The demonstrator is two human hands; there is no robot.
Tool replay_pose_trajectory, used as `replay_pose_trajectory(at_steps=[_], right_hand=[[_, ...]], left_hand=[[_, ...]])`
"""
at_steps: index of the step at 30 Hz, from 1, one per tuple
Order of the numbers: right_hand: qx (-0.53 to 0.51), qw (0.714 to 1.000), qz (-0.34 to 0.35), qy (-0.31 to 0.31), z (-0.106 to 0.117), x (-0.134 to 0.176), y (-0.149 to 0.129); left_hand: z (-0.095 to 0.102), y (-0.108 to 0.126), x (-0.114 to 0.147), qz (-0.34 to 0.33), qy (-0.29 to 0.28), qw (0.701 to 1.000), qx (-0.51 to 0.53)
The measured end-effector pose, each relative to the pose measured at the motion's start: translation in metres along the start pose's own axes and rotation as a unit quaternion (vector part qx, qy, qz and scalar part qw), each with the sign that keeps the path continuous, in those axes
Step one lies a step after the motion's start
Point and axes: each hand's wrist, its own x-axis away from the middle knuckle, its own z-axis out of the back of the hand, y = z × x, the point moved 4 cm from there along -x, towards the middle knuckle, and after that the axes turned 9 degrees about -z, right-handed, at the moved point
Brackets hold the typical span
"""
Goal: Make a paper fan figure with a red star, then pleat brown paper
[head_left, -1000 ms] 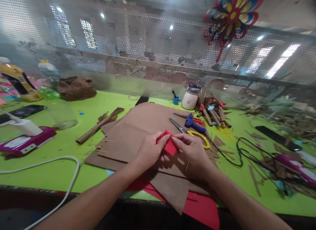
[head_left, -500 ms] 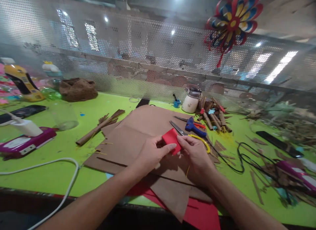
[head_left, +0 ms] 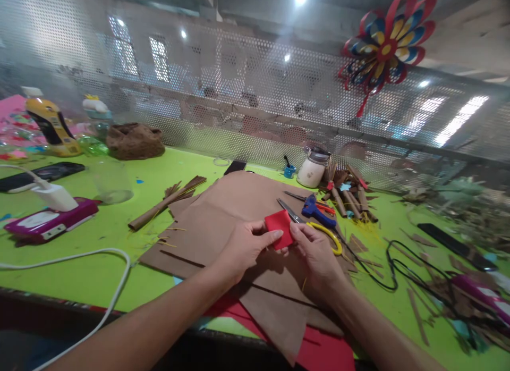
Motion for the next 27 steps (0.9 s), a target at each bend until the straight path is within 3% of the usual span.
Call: replay_pose_trajectory(at_steps=[10, 18, 22, 27], right_hand=[[0.014, 1.000, 0.001, 0.003, 0.001, -0.002, 0.007], [0.121, 0.987, 0.079, 0.062, 0.005, 0.000, -0.008], [0.122, 0.985, 0.097, 0.076, 0.006, 0.000, -0.014], [0.097, 0.989, 0.084, 0.069, 0.008, 0.000, -0.014]], left_hand=[[0.002, -0.005, 0.001, 0.040, 0.024, 0.999, 0.020], [0.008, -0.003, -0.005, -0.033, 0.037, 0.991, -0.128], [0.005, -0.004, -0.004, -0.040, 0.008, 0.988, -0.147], [0.003, -0.001, -0.002, -0.043, 0.019, 0.985, -0.169]])
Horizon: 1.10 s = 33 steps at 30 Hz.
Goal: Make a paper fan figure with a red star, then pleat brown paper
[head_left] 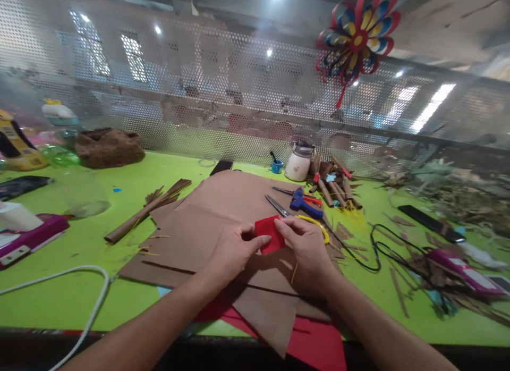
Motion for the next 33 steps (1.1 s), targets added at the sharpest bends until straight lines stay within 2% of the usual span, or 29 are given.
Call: replay_pose_trajectory(at_steps=[5, 17, 22, 27, 33], right_hand=[[-0.015, 1.000, -0.020, -0.002, 0.000, 0.001, 0.001], [-0.018, 0.999, -0.019, 0.018, 0.002, -0.002, 0.003], [-0.021, 1.000, -0.018, 0.008, 0.002, -0.002, 0.001], [0.010, 0.999, 0.020, 0.043, 0.005, -0.003, -0.006], [0.023, 0.999, 0.008, 0.037, 0.005, -0.001, -0.009]], left_hand=[[-0.001, -0.001, 0.000, 0.007, -0.002, 1.000, 0.005], [0.003, -0.008, -0.002, 0.079, -0.005, 0.996, 0.049], [0.004, -0.010, -0.003, 0.071, -0.007, 0.997, 0.023], [0.002, -0.007, -0.001, 0.055, -0.017, 0.998, -0.006], [0.000, -0.003, -0.001, 0.052, -0.041, 0.997, 0.040]])
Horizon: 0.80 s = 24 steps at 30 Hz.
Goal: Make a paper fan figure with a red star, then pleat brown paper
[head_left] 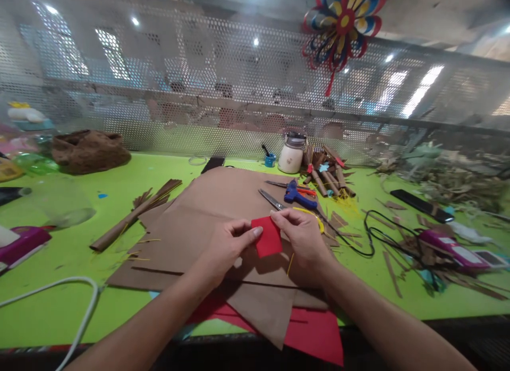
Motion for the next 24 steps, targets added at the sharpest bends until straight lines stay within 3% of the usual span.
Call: replay_pose_trajectory(at_steps=[6, 11, 24], right_hand=[[-0.037, 0.999, -0.026, -0.019, -0.001, -0.001, 0.004], [-0.030, 0.994, -0.069, -0.073, -0.009, 0.002, 0.005], [0.116, 0.992, 0.003, -0.040, -0.010, 0.004, 0.001]], left_hand=[[0.003, 0.002, -0.001, 0.001, 0.026, 1.000, 0.011], [0.008, 0.004, -0.002, -0.023, 0.046, 0.999, -0.001], [0.009, 0.003, -0.002, -0.017, 0.055, 0.998, -0.013]])
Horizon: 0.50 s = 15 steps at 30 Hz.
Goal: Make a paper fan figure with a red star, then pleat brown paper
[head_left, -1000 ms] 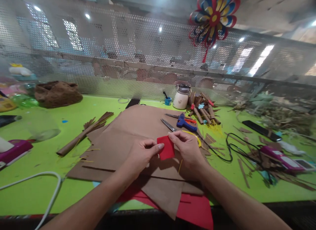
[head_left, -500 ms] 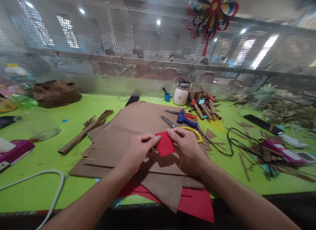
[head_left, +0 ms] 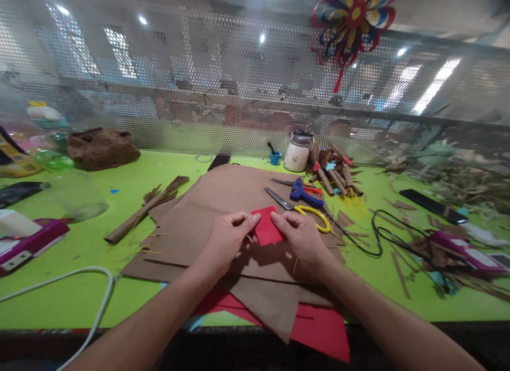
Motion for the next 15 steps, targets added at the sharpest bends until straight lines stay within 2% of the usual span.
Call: replay_pose_trajectory(at_steps=[7, 15], right_hand=[[0.001, 1.000, 0.014, 0.002, 0.0000, -0.0014, 0.0043], [0.009, 0.995, -0.065, -0.073, -0.0066, 0.0030, 0.0088]], left_hand=[[-0.0002, -0.0004, -0.0015, -0.016, 0.018, 1.000, -0.008], [0.0055, 0.0071, -0.0009, -0.052, 0.055, 0.996, -0.043]])
